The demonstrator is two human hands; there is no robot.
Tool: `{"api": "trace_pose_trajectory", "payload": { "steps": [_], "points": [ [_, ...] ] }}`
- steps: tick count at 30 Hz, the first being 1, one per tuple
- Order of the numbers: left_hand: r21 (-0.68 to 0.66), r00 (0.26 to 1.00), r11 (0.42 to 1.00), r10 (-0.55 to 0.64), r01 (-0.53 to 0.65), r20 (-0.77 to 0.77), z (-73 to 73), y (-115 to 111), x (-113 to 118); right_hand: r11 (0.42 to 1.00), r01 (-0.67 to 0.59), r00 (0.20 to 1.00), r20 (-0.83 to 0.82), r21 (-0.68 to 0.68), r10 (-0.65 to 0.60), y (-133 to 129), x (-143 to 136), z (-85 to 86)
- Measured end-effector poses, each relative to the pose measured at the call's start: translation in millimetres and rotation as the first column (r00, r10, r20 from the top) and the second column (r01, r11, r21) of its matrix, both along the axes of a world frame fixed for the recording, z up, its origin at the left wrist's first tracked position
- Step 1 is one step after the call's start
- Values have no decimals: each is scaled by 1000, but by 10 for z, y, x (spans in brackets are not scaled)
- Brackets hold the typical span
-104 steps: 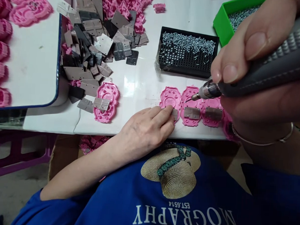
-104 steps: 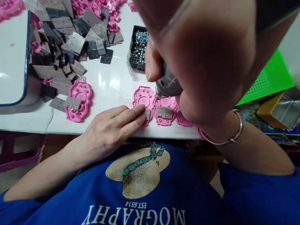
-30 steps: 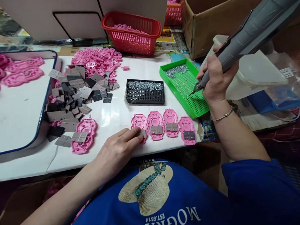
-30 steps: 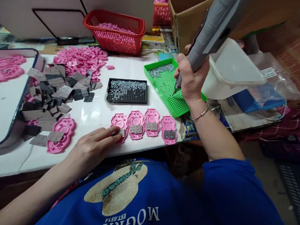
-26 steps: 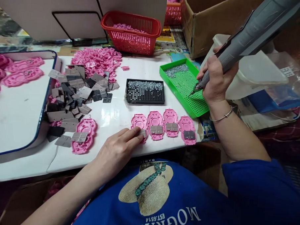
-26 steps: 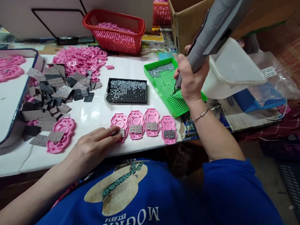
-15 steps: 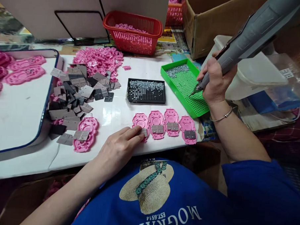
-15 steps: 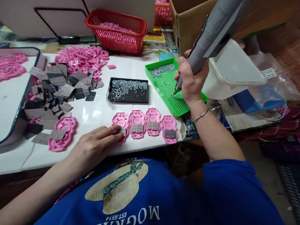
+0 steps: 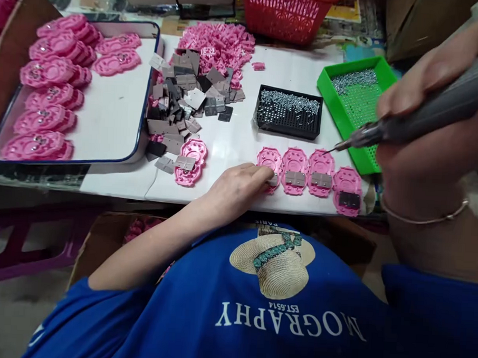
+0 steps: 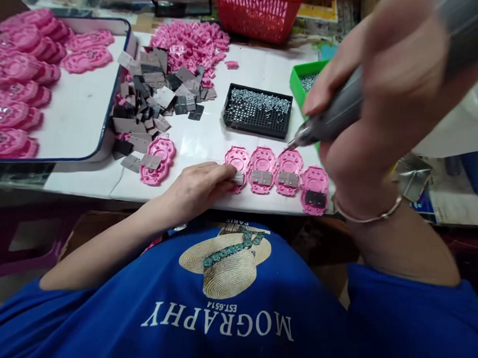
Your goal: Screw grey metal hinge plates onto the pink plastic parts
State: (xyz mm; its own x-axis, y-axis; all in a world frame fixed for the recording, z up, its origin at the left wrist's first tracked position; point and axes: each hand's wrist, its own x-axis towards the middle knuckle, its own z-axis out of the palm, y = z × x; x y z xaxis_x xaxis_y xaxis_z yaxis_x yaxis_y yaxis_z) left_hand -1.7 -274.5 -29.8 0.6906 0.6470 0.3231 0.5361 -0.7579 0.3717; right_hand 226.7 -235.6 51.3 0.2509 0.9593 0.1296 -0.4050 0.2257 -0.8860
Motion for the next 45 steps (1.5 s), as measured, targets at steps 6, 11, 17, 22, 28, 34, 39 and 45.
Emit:
{"api": "trace_pose_trajectory", "payload": {
  "steps": [6,11,17,22,28,34,39,45],
  "points": [
    [-38,994,997,69,-66,88,-69,-16,6,894,-174,967,245,412,75,-233,-618,-220],
    [-44,993,996,77,-74,90,-104,-14,14,873,-253,955,251,417,157,-182,-712,-365],
    [-45,990,997,74,-69,118,-126,-18,7,844,-194,965,252,501,72,-98,-713,-401],
    [-52,987,997,65,-58,149,-132,-15,6,875,-89,969,245,476,-35,-136,-685,-274],
    [-85,974,996,42,-24,221,-139,14,6,876,-78,959,277,476,-65,-191,-696,-271],
    [-64,967,998,36,-21,253,-161,3,15,864,-124,969,248,487,-1,-140,-724,-313],
    [-73,967,997,38,-20,253,-147,-5,13,870,-141,977,206,473,46,-124,-769,-344],
    [-45,972,998,50,-41,229,-144,-3,9,866,-182,965,253,465,67,-136,-760,-401]
  ]
}}
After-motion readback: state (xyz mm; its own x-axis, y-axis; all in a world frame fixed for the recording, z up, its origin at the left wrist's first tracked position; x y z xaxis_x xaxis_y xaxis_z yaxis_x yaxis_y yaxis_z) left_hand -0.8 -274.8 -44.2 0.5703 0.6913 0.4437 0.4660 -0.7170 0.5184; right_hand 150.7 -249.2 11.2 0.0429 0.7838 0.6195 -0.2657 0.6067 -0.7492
